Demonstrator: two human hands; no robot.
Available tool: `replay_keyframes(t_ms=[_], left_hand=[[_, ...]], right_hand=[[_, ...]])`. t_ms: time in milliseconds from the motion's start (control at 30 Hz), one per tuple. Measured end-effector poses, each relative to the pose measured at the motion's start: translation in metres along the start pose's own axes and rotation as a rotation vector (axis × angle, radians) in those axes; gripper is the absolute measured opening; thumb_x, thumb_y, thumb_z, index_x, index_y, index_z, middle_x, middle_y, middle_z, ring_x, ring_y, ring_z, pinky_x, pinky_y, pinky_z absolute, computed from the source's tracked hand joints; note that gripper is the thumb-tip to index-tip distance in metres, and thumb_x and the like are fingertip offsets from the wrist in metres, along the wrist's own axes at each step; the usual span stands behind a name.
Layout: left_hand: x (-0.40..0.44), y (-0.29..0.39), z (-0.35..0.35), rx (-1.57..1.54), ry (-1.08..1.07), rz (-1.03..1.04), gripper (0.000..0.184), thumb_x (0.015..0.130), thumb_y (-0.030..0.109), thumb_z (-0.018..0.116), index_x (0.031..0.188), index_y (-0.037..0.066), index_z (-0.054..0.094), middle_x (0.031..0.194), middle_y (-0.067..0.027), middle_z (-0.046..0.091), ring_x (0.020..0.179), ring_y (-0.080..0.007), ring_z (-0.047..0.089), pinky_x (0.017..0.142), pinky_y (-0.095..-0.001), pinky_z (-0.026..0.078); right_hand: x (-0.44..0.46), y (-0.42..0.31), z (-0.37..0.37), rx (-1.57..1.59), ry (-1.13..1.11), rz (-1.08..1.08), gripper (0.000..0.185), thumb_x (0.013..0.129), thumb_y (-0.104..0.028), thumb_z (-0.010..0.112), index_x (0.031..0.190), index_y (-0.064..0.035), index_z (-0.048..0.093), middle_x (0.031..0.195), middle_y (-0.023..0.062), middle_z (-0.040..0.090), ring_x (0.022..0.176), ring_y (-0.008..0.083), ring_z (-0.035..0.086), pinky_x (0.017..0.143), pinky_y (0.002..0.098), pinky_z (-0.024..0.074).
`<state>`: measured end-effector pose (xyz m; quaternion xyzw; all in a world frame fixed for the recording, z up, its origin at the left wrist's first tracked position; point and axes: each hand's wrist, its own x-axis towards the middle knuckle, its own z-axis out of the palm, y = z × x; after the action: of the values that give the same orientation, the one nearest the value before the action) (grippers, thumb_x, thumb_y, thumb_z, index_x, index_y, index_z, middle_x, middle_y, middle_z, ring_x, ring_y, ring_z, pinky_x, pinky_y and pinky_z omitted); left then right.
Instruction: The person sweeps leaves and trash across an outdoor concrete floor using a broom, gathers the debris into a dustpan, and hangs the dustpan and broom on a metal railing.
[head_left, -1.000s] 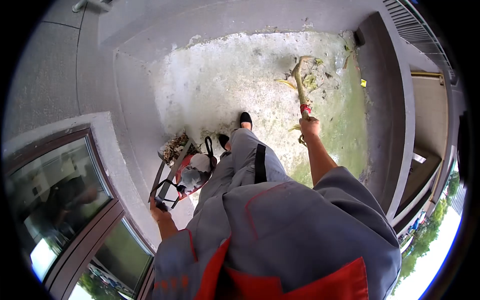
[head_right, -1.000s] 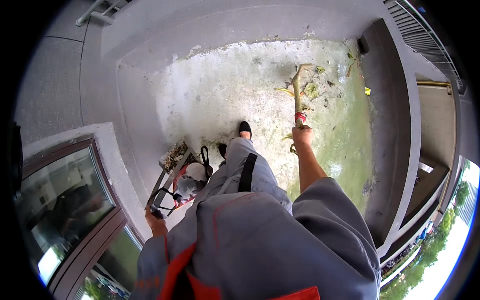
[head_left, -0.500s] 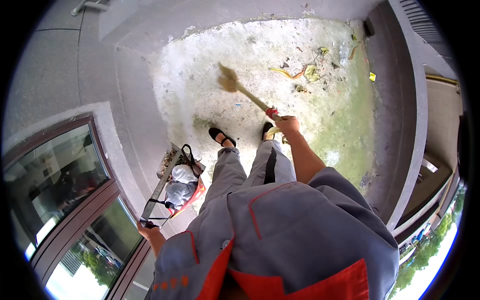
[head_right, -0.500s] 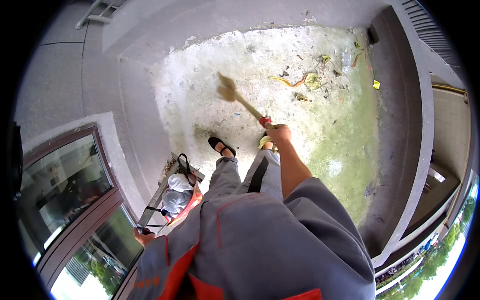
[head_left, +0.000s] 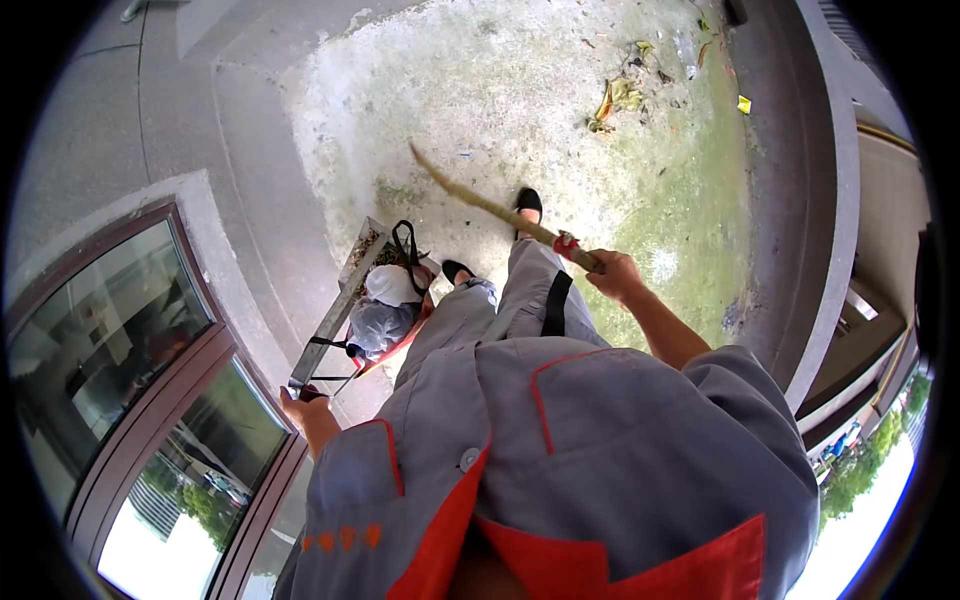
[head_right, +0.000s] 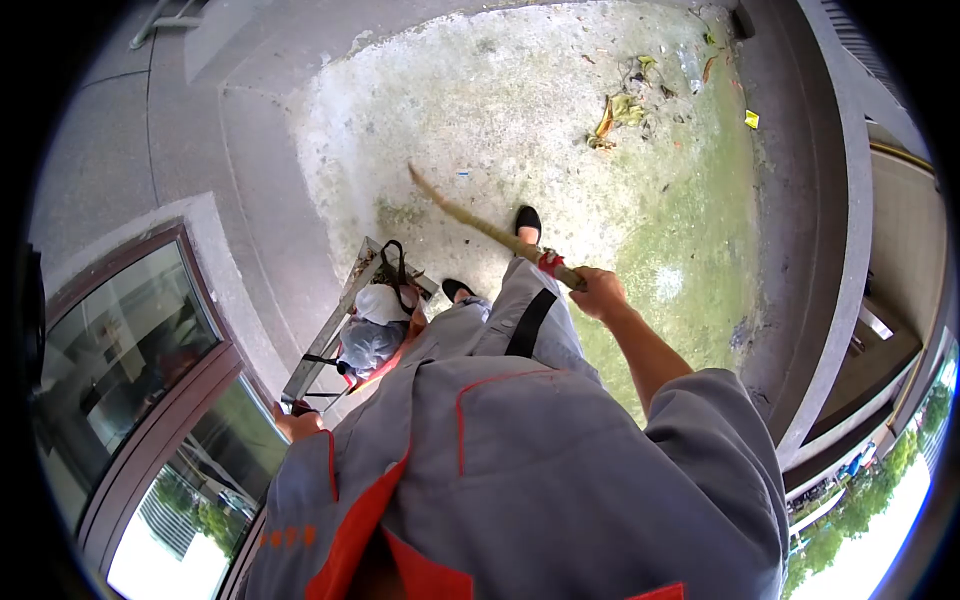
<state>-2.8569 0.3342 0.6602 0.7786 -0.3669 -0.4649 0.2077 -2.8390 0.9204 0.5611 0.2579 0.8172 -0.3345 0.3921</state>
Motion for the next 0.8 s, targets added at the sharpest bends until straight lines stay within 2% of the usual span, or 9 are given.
replay_keyframes(t_ms=[67, 133, 200, 267, 467, 600, 633, 700, 800], left_hand=[[-0.014, -0.006, 0.0, 0.103, -0.101, 0.096, 0.032, 0.061, 0.039, 0.065, 0.073, 0.016, 0.046, 0.068, -0.0008, 0.046, 0.061, -0.014, 0.045, 0.056, -0.0271, 0.037], [-0.016, -0.003, 0.002, 0.029, -0.099, 0.003, 0.033, 0.061, 0.041, 0.064, 0.072, 0.015, 0.045, 0.064, -0.0012, 0.045, 0.059, -0.0143, 0.045, 0.055, -0.0268, 0.035], [-0.037, -0.005, 0.006, 0.045, -0.086, 0.078, 0.034, 0.061, 0.041, 0.064, 0.071, 0.014, 0.045, 0.062, -0.0013, 0.045, 0.057, -0.0142, 0.045, 0.055, -0.0268, 0.035], [-0.031, 0.0, 0.006, 0.02, -0.146, 0.06, 0.034, 0.06, 0.04, 0.065, 0.071, 0.014, 0.045, 0.062, -0.0014, 0.045, 0.057, -0.0145, 0.045, 0.055, -0.0275, 0.035], [-0.07, -0.011, 0.029, -0.035, -0.223, 0.087, 0.034, 0.061, 0.037, 0.066, 0.074, 0.011, 0.047, 0.065, -0.0044, 0.046, 0.059, -0.017, 0.045, 0.057, -0.0284, 0.038], [-0.064, -0.008, 0.045, -0.027, -0.249, 0.109, 0.038, 0.062, 0.035, 0.064, 0.087, 0.012, 0.048, 0.083, -0.0044, 0.049, 0.073, -0.0174, 0.046, 0.067, -0.0312, 0.038], [-0.093, -0.014, 0.048, -0.047, -0.226, 0.197, 0.041, 0.062, 0.034, 0.064, 0.092, 0.013, 0.047, 0.09, -0.0036, 0.048, 0.077, -0.0169, 0.045, 0.071, -0.0314, 0.036], [-0.038, 0.004, 0.052, -0.013, -0.301, 0.159, 0.035, 0.062, 0.033, 0.064, 0.088, 0.014, 0.051, 0.09, -0.0035, 0.049, 0.077, -0.0168, 0.046, 0.069, -0.0311, 0.038], [-0.041, -0.008, 0.077, -0.026, -0.226, 0.327, 0.031, 0.062, 0.031, 0.062, 0.088, 0.014, 0.057, 0.095, -0.0054, 0.05, 0.078, -0.0182, 0.048, 0.066, -0.0308, 0.04]], right_hand=[[0.018, -0.023, 0.03, -0.222, -0.13, -0.042, 0.039, 0.059, -0.024, 0.062, 0.098, -0.0182, 0.058, 0.091, 0.0085, 0.059, 0.086, 0.0256, 0.055, 0.075, 0.0347, 0.0448], [0.032, -0.043, 0.046, -0.283, -0.162, -0.011, 0.04, 0.059, -0.023, 0.062, 0.098, -0.0199, 0.058, 0.095, 0.0075, 0.058, 0.091, 0.024, 0.054, 0.078, 0.0349, 0.044], [0.042, -0.033, 0.032, -0.182, -0.075, 0.175, 0.038, 0.058, -0.025, 0.063, 0.095, -0.0182, 0.06, 0.093, 0.0079, 0.059, 0.087, 0.0227, 0.056, 0.077, 0.0331, 0.0449], [0.056, 0.019, 0.007, -0.025, 0.087, 0.228, 0.03, 0.061, -0.027, 0.06, 0.09, -0.0199, 0.062, 0.09, 0.0097, 0.059, 0.086, 0.0233, 0.056, 0.076, 0.0329, 0.0452], [0.062, 0.066, -0.114, 0.024, 0.5, 0.369, 0.029, 0.06, -0.027, 0.059, 0.087, -0.0172, 0.063, 0.083, 0.0121, 0.06, 0.079, 0.027, 0.058, 0.071, 0.0343, 0.046], [0.043, 0.091, -0.137, 0.042, 0.717, 0.242, 0.029, 0.062, -0.022, 0.061, 0.087, -0.0085, 0.059, 0.076, 0.0158, 0.059, 0.073, 0.0302, 0.058, 0.066, 0.0364, 0.046], [0.023, 0.093, -0.137, 0.076, 0.691, 0.208, 0.029, 0.062, -0.019, 0.061, 0.089, -0.0072, 0.058, 0.074, 0.0169, 0.059, 0.073, 0.0309, 0.057, 0.065, 0.0373, 0.046], [-0.019, 0.1, -0.128, 0.071, 0.627, 0.121, 0.032, 0.061, -0.017, 0.063, 0.091, -0.0083, 0.057, 0.077, 0.0156, 0.059, 0.074, 0.0306, 0.057, 0.065, 0.0371, 0.046], [-0.053, 0.096, -0.119, 0.003, 0.361, 0.255, 0.032, 0.06, -0.019, 0.063, 0.092, -0.018, 0.059, 0.081, 0.0102, 0.06, 0.078, 0.0268, 0.057, 0.069, 0.0353, 0.0458]])
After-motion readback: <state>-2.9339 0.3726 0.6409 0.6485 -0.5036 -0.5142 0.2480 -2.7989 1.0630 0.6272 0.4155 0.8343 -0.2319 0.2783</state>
